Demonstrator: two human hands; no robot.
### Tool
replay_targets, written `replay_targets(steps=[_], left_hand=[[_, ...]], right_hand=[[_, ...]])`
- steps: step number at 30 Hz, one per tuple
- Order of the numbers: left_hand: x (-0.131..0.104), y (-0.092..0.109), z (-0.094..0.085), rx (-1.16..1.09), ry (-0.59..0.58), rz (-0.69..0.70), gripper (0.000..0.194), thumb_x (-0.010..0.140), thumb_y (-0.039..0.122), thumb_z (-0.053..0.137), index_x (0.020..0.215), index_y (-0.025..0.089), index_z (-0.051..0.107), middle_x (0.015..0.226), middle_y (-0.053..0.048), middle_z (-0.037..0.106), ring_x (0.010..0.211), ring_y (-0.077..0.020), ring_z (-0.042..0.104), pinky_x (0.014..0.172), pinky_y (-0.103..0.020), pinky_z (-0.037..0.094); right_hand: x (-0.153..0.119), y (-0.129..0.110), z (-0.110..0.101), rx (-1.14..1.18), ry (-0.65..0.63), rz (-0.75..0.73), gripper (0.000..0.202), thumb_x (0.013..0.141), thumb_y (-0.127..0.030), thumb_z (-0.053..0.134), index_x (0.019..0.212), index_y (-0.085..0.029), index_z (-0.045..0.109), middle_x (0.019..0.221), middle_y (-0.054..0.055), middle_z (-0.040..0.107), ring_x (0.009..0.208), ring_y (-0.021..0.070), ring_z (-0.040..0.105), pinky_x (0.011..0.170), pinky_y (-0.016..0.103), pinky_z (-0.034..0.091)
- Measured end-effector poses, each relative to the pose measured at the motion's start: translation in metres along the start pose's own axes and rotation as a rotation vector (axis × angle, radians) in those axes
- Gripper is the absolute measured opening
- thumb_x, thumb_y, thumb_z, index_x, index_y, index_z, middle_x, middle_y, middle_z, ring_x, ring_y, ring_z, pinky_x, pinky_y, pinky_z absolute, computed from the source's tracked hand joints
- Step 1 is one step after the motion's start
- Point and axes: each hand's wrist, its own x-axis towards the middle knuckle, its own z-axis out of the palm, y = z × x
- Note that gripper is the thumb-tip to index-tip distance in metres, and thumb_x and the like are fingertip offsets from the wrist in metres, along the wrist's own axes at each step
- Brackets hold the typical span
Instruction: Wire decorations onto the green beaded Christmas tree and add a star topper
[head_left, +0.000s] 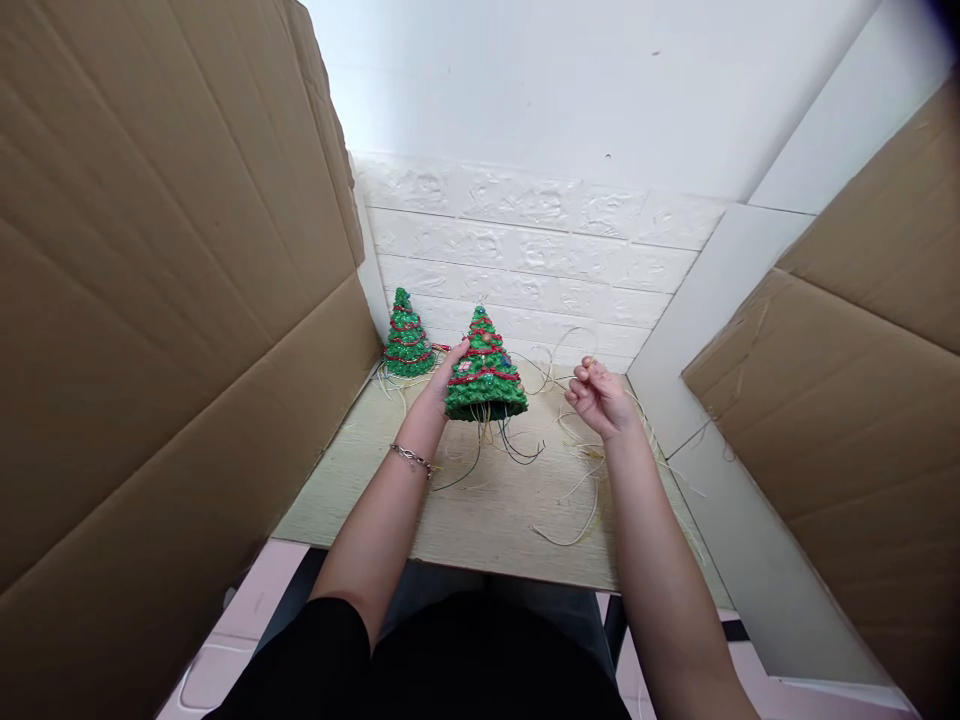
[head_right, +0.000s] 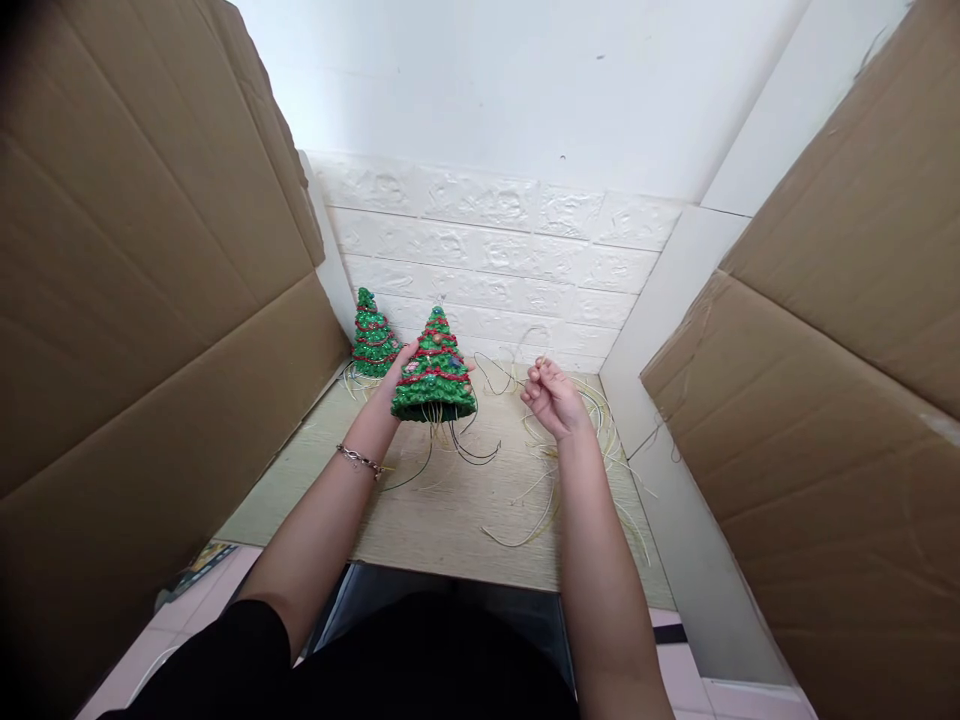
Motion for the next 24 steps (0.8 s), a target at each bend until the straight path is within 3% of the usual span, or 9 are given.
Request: replay_targets(steps=[5, 9, 13, 19, 24], left_hand=[[-0.005, 0.000, 0.000, -0.023, -0.141, -0.077, 0.057, 0.078, 0.046, 0.051, 0.121, 0.008, 0.050, 0.112, -0.018, 0.062, 0.104, -0.0315, 0.059, 0.094, -0.049, 0.040], [-0.006, -0.002, -0.005, -0.003, -0.190, -0.090, 0.063, 0.075, 0.046, 0.053, 0.124, 0.006, 0.048, 0.118, -0.021, 0.058, 0.109, -0.0337, 0.055, 0.096, -0.049, 0.037], [-0.001, -0.008, -0.014, 0.000, -0.250, -0.087, 0.060, 0.075, 0.043, 0.054, 0.124, 0.008, 0.049, 0.119, -0.018, 0.059, 0.111, -0.0326, 0.054, 0.099, -0.048, 0.035], [0.001, -0.013, -0.023, 0.091, -0.201, -0.194, 0.050, 0.078, 0.035, 0.053, 0.120, 0.008, 0.052, 0.110, -0.015, 0.064, 0.107, -0.0296, 0.058, 0.101, -0.046, 0.036], [-0.004, -0.013, -0.020, 0.237, -0.216, -0.238, 0.037, 0.075, 0.029, 0.058, 0.106, 0.009, 0.062, 0.096, -0.014, 0.069, 0.096, -0.0292, 0.064, 0.096, -0.045, 0.041]], right_hand=[[0.000, 0.012, -0.002, -0.300, -0.138, 0.208, 0.028, 0.060, -0.033, 0.077, 0.075, -0.019, 0.056, 0.062, -0.006, 0.053, 0.046, 0.0035, 0.042, 0.048, 0.018, 0.037], [0.002, 0.021, -0.003, -0.588, -0.250, 0.422, 0.030, 0.061, -0.037, 0.076, 0.075, -0.016, 0.060, 0.064, -0.002, 0.058, 0.048, 0.0042, 0.044, 0.046, 0.018, 0.033], [0.002, 0.028, -0.004, -0.686, -0.327, 0.545, 0.032, 0.062, -0.039, 0.075, 0.081, -0.016, 0.064, 0.072, 0.000, 0.062, 0.052, 0.0053, 0.049, 0.051, 0.018, 0.038], [0.005, 0.036, 0.006, -0.393, -0.240, 0.387, 0.042, 0.074, -0.051, 0.063, 0.111, -0.029, 0.060, 0.113, 0.002, 0.060, 0.085, 0.0121, 0.059, 0.068, 0.023, 0.048], [0.005, 0.036, 0.016, -0.242, -0.173, 0.250, 0.034, 0.077, -0.043, 0.062, 0.107, -0.027, 0.061, 0.104, 0.001, 0.064, 0.082, 0.0117, 0.060, 0.070, 0.024, 0.050]])
